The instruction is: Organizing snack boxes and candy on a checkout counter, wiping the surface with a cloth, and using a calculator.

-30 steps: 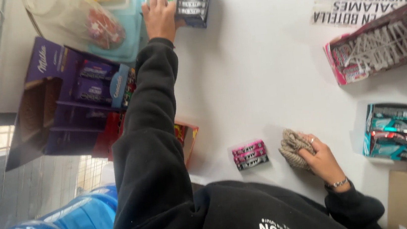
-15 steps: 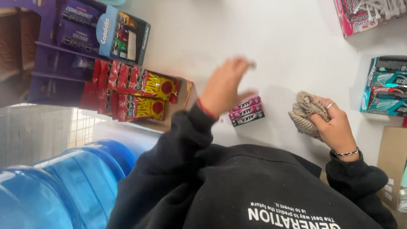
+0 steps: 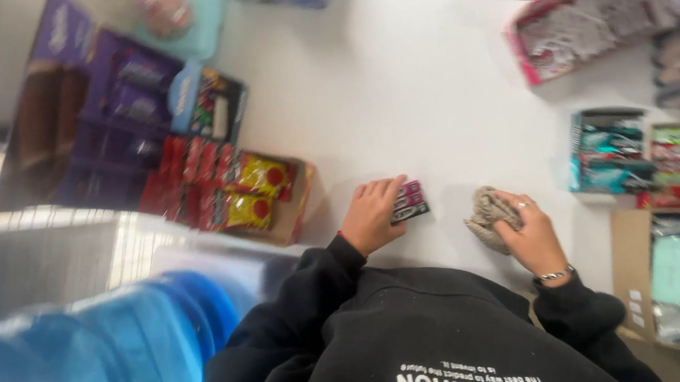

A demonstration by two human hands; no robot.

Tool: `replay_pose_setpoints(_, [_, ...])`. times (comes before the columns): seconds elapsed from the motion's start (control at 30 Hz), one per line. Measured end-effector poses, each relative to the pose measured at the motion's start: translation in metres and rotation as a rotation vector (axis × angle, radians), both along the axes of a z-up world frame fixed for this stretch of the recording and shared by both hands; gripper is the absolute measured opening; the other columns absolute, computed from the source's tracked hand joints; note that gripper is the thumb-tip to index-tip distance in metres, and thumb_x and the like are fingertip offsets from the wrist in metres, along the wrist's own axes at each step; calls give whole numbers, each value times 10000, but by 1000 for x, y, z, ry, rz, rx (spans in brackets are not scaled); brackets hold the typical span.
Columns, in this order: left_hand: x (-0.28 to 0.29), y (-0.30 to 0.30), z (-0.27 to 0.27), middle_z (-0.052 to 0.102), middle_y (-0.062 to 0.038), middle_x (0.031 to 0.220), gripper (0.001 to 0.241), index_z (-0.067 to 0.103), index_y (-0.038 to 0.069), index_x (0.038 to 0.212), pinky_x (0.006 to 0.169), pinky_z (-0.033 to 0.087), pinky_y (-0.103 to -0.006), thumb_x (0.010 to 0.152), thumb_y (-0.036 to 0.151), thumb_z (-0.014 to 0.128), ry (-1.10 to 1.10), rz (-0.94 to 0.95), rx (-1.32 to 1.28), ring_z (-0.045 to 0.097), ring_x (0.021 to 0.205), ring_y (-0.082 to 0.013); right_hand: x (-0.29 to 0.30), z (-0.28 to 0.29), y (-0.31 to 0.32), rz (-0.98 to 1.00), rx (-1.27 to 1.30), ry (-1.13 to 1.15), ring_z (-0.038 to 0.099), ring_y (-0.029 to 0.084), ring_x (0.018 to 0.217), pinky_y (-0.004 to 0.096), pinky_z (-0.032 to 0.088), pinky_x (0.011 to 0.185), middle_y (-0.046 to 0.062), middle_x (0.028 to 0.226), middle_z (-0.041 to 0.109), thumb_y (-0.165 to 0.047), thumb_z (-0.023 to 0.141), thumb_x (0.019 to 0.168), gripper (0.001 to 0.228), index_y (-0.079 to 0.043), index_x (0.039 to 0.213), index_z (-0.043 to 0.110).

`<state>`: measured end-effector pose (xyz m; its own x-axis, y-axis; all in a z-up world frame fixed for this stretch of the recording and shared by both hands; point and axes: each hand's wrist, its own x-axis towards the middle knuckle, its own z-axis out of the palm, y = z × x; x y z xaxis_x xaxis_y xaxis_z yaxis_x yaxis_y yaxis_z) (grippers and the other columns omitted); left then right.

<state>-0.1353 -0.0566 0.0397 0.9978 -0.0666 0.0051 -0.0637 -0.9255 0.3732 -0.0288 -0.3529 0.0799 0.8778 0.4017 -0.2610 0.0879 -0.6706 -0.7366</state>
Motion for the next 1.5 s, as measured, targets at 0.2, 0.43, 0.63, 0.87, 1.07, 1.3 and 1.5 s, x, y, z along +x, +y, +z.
replay_pose_setpoints(0.2, [29, -2, 20, 628, -106, 1124, 1035, 433, 91, 1515, 939, 476, -446, 584, 327, 819, -73, 77, -133, 634, 1065, -291, -12, -2, -2, -54, 6, 26, 628, 383, 1214, 521, 499, 1042, 105, 1239, 659, -119, 658, 809, 603, -248, 1398, 653])
replay_pose_setpoints(0.43, [68, -30, 82, 700, -121, 1166, 958, 469, 55, 1468, 947, 469, -421, 622, 187, 899, -55, 55, -622, 672, 1070, -303, -23, -26, -19, -303, 391, 150, 661, 302, 1127, 467, 524, 987, 113, 1158, 688, -72, 614, 831, 531, -187, 1342, 699])
replay_pose_setpoints(0.63, [72, -75, 66, 700, -95, 1207, 955, 470, 98, 1447, 944, 518, -380, 624, 183, 946, 159, 47, -1134, 678, 1089, -258, -19, -24, 0, -556, 898, 429, 646, 261, 1161, 475, 541, 992, 162, 1267, 687, -62, 488, 931, 484, -43, 1400, 608])
replay_pose_setpoints(0.87, [84, -58, 47, 668, -105, 1235, 661, 512, 53, 1468, 910, 571, -350, 870, 142, 778, 285, 280, -1769, 681, 1075, -197, -25, 34, 29, 59, 640, -104, 625, 359, 1151, 509, 489, 1020, 152, 1194, 586, -73, 665, 838, 455, -100, 1286, 738])
replay_pose_setpoints(1.07, [73, -85, 96, 702, -145, 1129, 584, 612, -18, 1350, 775, 653, -410, 818, 83, 830, 383, 213, -1999, 744, 957, -251, 23, 52, 29, -56, 589, -407, 553, 303, 1267, 459, 462, 1078, 94, 1257, 554, -71, 544, 981, 404, -41, 1366, 663])
replay_pose_setpoints(1.3, [77, -32, 78, 718, -147, 1120, 544, 600, -49, 1363, 719, 668, -373, 873, 97, 786, 198, 365, -2075, 762, 913, -231, -30, 7, 21, 356, 452, -149, 629, 383, 1152, 509, 502, 1000, 130, 1287, 562, -663, 542, 903, 595, -291, 1325, 735])
replay_pose_setpoints(1.5, [149, 94, 96, 684, -103, 1324, 600, 632, 50, 1361, 991, 565, -302, 807, 142, 846, -130, 409, -1463, 656, 1126, -138, -24, -1, 13, 199, 370, 60, 599, 225, 1196, 342, 456, 1091, 66, 1245, 593, 1, 522, 802, 587, -164, 1333, 711])
